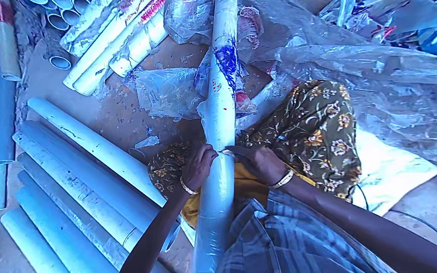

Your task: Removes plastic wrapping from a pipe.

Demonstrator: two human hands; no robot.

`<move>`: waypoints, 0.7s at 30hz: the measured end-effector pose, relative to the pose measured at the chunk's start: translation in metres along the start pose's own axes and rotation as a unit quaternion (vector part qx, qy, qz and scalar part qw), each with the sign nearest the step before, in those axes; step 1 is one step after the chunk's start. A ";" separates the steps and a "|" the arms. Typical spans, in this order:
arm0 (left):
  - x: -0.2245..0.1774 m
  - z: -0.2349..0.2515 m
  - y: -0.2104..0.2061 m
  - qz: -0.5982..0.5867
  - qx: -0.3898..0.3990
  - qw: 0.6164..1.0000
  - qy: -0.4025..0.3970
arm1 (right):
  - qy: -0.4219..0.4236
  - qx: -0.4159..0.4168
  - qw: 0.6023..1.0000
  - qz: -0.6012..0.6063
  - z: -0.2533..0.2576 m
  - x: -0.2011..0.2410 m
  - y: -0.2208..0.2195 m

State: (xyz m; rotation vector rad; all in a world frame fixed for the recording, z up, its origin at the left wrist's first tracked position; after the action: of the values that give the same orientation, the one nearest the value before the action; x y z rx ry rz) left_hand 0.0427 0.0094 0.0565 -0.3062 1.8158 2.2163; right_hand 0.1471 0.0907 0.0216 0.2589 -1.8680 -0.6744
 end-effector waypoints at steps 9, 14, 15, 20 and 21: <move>0.007 -0.011 -0.002 -0.014 -0.052 0.998 0.024 | 0.030 -0.072 0.993 -0.094 -0.040 0.011 -0.019; 0.010 -0.017 -0.002 -0.030 -0.069 0.996 0.037 | 0.034 -0.121 0.986 -0.108 -0.021 0.015 -0.001; 0.010 -0.017 -0.002 -0.030 -0.074 0.996 0.037 | 0.034 -0.119 0.984 -0.126 -0.016 0.018 -0.002; 0.017 -0.026 -0.004 -0.069 -0.107 0.991 0.038 | 0.076 -0.143 0.979 -0.121 -0.041 0.026 -0.021; 0.018 -0.029 -0.004 -0.081 -0.113 0.990 0.038 | 0.081 -0.139 0.982 -0.098 -0.047 0.022 -0.024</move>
State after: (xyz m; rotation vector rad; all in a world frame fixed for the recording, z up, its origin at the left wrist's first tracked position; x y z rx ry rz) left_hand 0.0267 -0.0167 0.0411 -0.5677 1.5137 2.3248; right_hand 0.1781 0.0452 0.0379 0.3077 -1.5836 -1.0092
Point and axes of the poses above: each hand's wrist, its own z-axis towards the middle knuckle, its own y-axis out of the back of the hand, x = y × z, the point moved 10 cm from there along z, towards the middle knuckle, and after that the axes turned 10 degrees about x, right-handed, at the moved point
